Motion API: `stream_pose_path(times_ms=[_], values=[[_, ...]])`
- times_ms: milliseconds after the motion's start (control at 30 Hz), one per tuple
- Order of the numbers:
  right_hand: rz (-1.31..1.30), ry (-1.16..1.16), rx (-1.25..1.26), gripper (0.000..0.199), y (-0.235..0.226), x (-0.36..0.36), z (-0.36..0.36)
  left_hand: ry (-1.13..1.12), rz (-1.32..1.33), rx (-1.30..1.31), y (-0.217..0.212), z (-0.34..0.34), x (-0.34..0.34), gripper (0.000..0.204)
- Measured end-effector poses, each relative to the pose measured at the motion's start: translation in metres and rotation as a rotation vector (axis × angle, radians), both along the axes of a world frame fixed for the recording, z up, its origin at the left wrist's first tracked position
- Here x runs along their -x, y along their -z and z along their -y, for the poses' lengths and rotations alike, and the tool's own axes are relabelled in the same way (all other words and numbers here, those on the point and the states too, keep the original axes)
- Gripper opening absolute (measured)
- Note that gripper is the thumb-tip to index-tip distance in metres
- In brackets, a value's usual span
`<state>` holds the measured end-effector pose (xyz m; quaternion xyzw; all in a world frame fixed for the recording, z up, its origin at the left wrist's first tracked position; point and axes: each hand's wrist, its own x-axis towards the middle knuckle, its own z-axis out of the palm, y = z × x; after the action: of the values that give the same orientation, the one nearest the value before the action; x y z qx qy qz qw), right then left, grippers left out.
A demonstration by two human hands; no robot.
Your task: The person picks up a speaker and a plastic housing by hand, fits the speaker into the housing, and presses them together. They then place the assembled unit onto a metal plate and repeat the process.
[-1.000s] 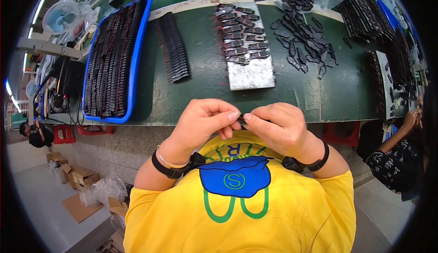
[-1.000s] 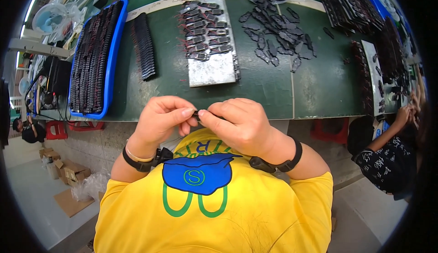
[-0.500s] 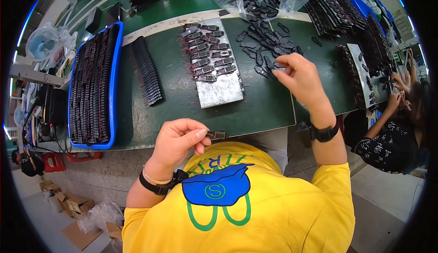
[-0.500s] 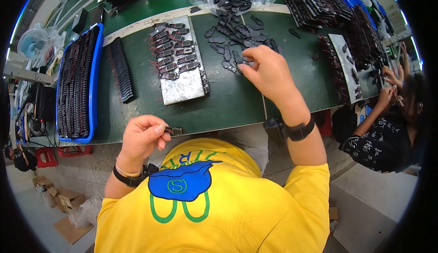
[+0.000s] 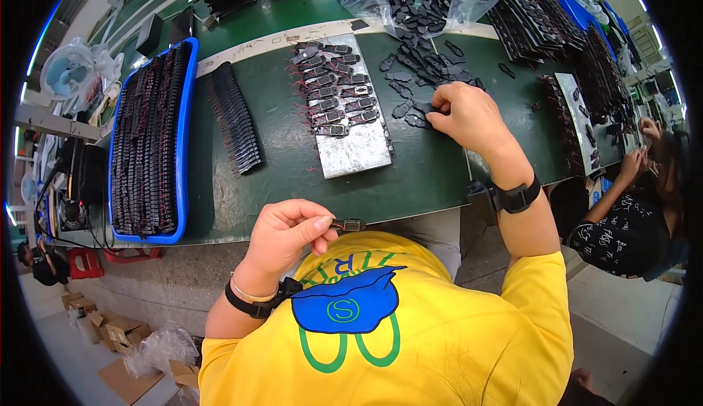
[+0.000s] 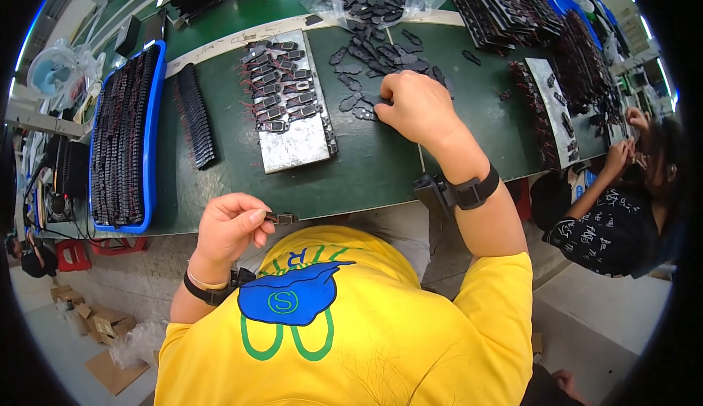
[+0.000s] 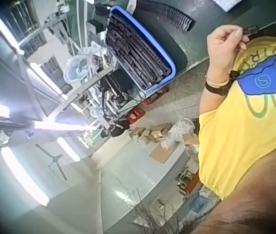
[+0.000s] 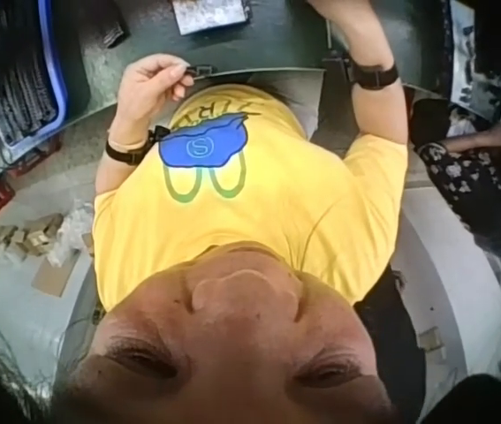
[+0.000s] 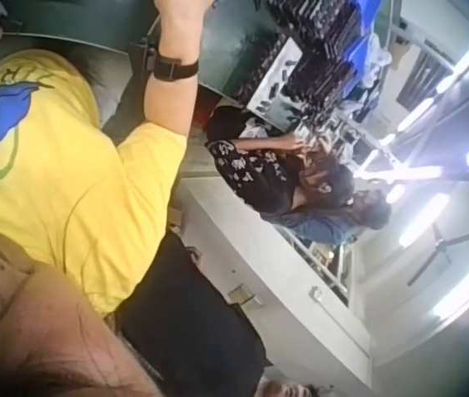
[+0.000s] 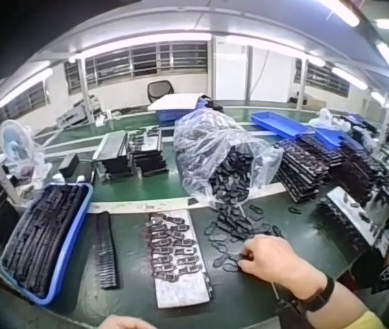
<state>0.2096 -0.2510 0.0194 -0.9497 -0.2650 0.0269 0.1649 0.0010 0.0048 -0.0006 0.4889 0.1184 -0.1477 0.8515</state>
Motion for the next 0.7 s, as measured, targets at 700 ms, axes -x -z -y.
stream_pose_path(times_ms=[700], values=[[0.145, -0.555, -0.52, 0.032, -0.019, 0.121, -0.028, -0.029, -0.084, -0.103, -0.005, 0.016, -0.007, 0.013]])
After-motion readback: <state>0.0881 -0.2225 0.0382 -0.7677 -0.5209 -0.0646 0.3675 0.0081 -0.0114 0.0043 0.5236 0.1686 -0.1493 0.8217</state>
